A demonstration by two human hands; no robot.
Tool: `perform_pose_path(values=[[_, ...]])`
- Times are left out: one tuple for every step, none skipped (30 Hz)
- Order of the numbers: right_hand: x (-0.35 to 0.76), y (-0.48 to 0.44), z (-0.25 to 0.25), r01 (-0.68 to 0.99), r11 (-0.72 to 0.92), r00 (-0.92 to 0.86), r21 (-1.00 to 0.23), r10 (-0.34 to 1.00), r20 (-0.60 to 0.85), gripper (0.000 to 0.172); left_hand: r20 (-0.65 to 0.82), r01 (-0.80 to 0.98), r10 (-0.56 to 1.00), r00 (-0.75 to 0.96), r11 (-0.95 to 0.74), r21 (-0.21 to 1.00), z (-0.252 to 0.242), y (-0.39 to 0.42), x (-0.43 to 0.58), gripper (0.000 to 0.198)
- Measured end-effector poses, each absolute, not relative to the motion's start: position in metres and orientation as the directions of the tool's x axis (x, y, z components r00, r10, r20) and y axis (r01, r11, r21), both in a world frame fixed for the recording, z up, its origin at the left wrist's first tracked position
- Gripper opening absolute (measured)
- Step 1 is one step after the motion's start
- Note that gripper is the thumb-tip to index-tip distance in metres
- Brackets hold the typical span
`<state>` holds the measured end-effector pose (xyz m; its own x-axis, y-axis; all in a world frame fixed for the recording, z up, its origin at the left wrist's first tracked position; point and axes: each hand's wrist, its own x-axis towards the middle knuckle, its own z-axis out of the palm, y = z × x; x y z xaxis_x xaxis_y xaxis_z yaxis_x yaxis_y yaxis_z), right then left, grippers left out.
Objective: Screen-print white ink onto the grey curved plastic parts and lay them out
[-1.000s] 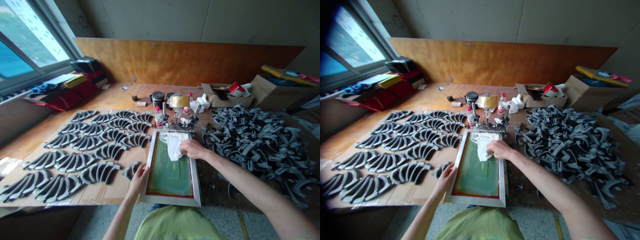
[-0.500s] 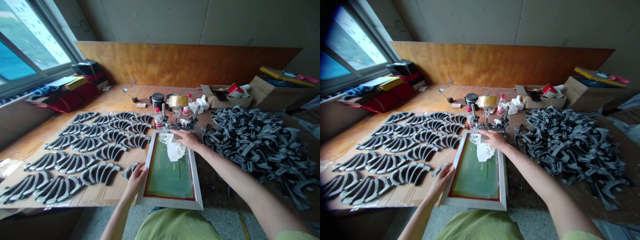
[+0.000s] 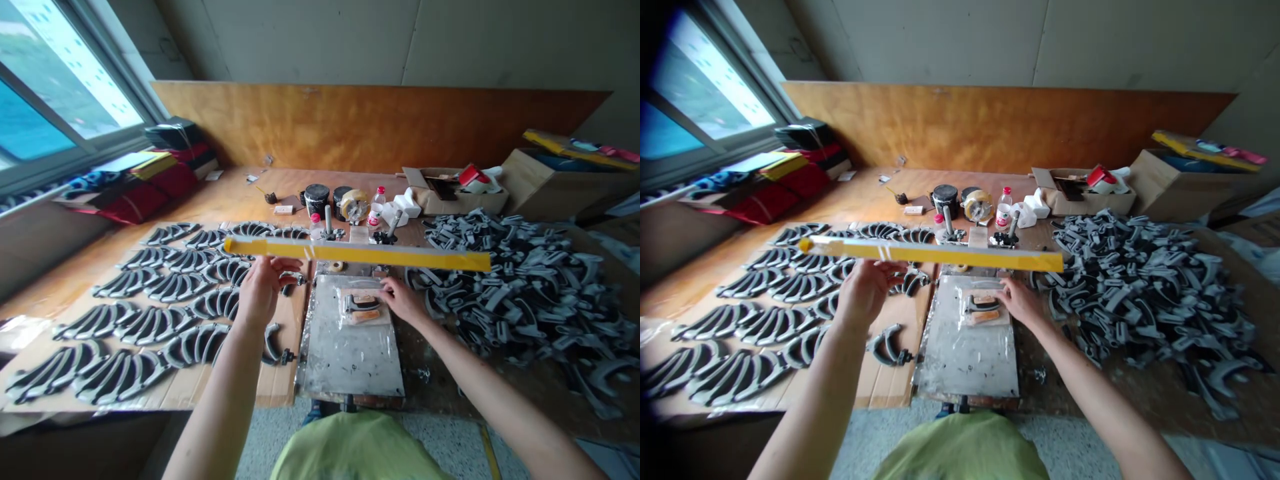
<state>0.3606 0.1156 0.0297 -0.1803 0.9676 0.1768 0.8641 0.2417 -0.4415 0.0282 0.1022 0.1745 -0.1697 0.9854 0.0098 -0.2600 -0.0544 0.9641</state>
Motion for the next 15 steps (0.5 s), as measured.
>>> perform_pose_path(values=[[0.353, 0.109, 0.021, 0.857, 0.295, -0.248, -0.421, 0.955, 0.165, 0.035, 0.004, -0.289, 0.986, -0.166, -0.053, 0.956, 0.177, 0.105, 0.032, 0.046], [0.346, 0.105, 0.015, 0.851, 0.344, -0.31, -0.397, 0.939, 0.149, 0.038, 0.003, -0.319, 0.983, -0.185, -0.063, 0.946, 0.176, 0.104, 0.036, 0.047], [0.338, 0.102, 0.012, 0.846, 0.381, -0.359, -0.373, 0.924, 0.13, 0.038, -0.005, -0.344, 0.975, -0.22, -0.073, 0.936, 0.172, 0.1, 0.042, 0.048], [0.331, 0.1, 0.013, 0.845, 0.4, -0.385, -0.355, 0.916, 0.115, 0.033, -0.028, -0.357, 0.968, -0.251, -0.065, 0.932, 0.163, 0.093, 0.048, 0.049], [0.323, 0.096, 0.017, 0.849, 0.398, -0.383, -0.347, 0.917, 0.113, 0.025, -0.078, -0.358, 0.966, -0.248, -0.017, 0.934, 0.151, 0.082, 0.056, 0.051], [0.314, 0.091, 0.023, 0.854, 0.389, -0.369, -0.344, 0.921, 0.126, 0.017, -0.157, -0.349, 0.965, -0.212, 0.076, 0.934, 0.137, 0.069, 0.065, 0.054], [0.304, 0.084, 0.03, 0.855, 0.389, -0.358, -0.343, 0.921, 0.152, 0.012, -0.272, -0.319, 0.955, -0.121, 0.222, 0.921, 0.12, 0.055, 0.075, 0.057], [0.293, 0.074, 0.038, 0.848, 0.409, -0.364, -0.336, 0.912, 0.189, 0.01, -0.408, -0.273, 0.913, 0.007, 0.394, 0.878, 0.104, 0.041, 0.084, 0.062], [0.281, 0.063, 0.046, 0.832, 0.45, -0.393, -0.325, 0.891, 0.229, 0.011, -0.511, -0.243, 0.856, 0.081, 0.514, 0.823, 0.089, 0.027, 0.092, 0.067], [0.27, 0.051, 0.052, 0.797, 0.519, -0.454, -0.31, 0.852, 0.259, 0.013, -0.567, -0.232, 0.816, 0.113, 0.576, 0.784, 0.075, 0.014, 0.097, 0.066], [0.26, 0.04, 0.056, 0.737, 0.604, -0.539, -0.302, 0.796, 0.277, 0.017, -0.603, -0.23, 0.79, 0.106, 0.61, 0.758, 0.062, 0.003, 0.098, 0.065], [0.256, 0.032, 0.057, 0.669, 0.678, -0.616, -0.304, 0.735, 0.284, 0.02, -0.617, -0.235, 0.784, 0.07, 0.614, 0.754, 0.052, -0.005, 0.094, 0.061], [0.257, 0.026, 0.057, 0.612, 0.727, -0.671, -0.313, 0.686, 0.281, 0.022, -0.621, -0.231, 0.784, 0.02, 0.607, 0.76, 0.042, -0.011, 0.085, 0.058], [0.265, 0.024, 0.054, 0.587, 0.742, -0.695, -0.325, 0.667, 0.267, 0.024, -0.624, -0.215, 0.78, -0.043, 0.603, 0.769, 0.033, -0.015, 0.071, 0.056], [0.281, 0.024, 0.049, 0.606, 0.723, -0.687, -0.333, 0.686, 0.238, 0.026, -0.628, -0.188, 0.771, -0.103, 0.605, 0.774, 0.024, -0.019, 0.052, 0.057]])
